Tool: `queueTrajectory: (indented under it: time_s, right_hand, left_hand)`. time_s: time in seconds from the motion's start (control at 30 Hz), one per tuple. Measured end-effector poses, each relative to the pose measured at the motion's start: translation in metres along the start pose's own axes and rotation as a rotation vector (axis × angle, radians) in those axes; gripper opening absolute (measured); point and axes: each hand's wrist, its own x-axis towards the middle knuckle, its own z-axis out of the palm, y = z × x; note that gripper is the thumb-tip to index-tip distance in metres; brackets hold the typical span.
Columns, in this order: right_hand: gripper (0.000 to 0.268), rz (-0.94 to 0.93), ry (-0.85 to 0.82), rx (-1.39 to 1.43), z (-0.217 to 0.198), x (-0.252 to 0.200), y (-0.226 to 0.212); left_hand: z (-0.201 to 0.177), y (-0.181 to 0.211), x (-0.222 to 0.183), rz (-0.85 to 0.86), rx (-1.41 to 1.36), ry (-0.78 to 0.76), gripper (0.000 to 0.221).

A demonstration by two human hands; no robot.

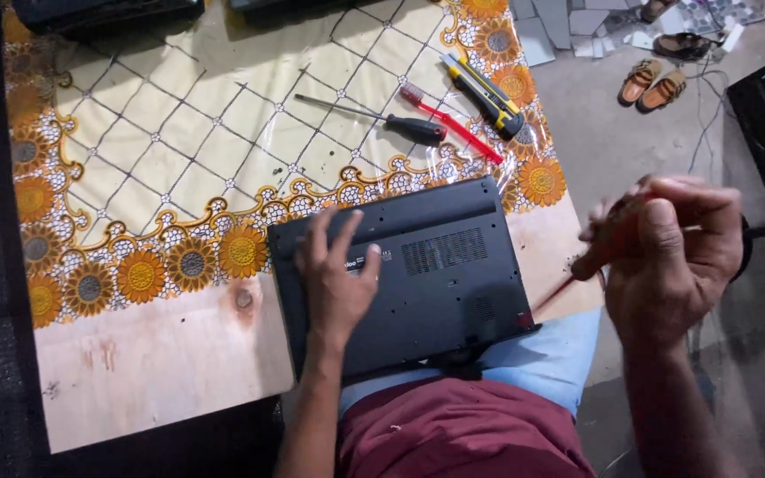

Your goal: Using a manual screwdriver to screw or unscrew the back cover of a laptop for repair or maintenance.

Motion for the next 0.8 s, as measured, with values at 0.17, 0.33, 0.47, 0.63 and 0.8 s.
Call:
queueTrajectory:
  time_s: [0.17, 0.33, 0.47, 0.63, 0.8]
  right_hand:
    - [0.023, 0.446, -0.216, -0.445, -0.049, -0.044, 0.037]
    - [0.075, 0.769, -0.372, -0.795, -0.04, -0.09, 0.038]
    - [0.085, 0.556, -0.442, -0.982, -0.038, -0.119, 0.058]
    - [0.058, 0.313, -0.304, -0.915, -0.034, -0.131, 0.07]
    - [0.07, 0.494, -0.395, -0.95, -0.039, -0.122, 0.079]
  left_hand:
    - [-0.035, -0.036, 0.014, -0.228, 0.214, -0.185, 0.063]
    - [-0.053, -0.048, 0.028, -0.338, 0.133, -0.379, 0.079]
    - [-0.055, -0.06, 0.041, -0.226, 0.023, -0.394, 0.065]
    - [-0.055, -0.059, 0.042, -0.215, 0.008, -0.367, 0.047]
    - [-0.045, -0.07, 0.039, -0.268, -0.006, -0.352, 0.046]
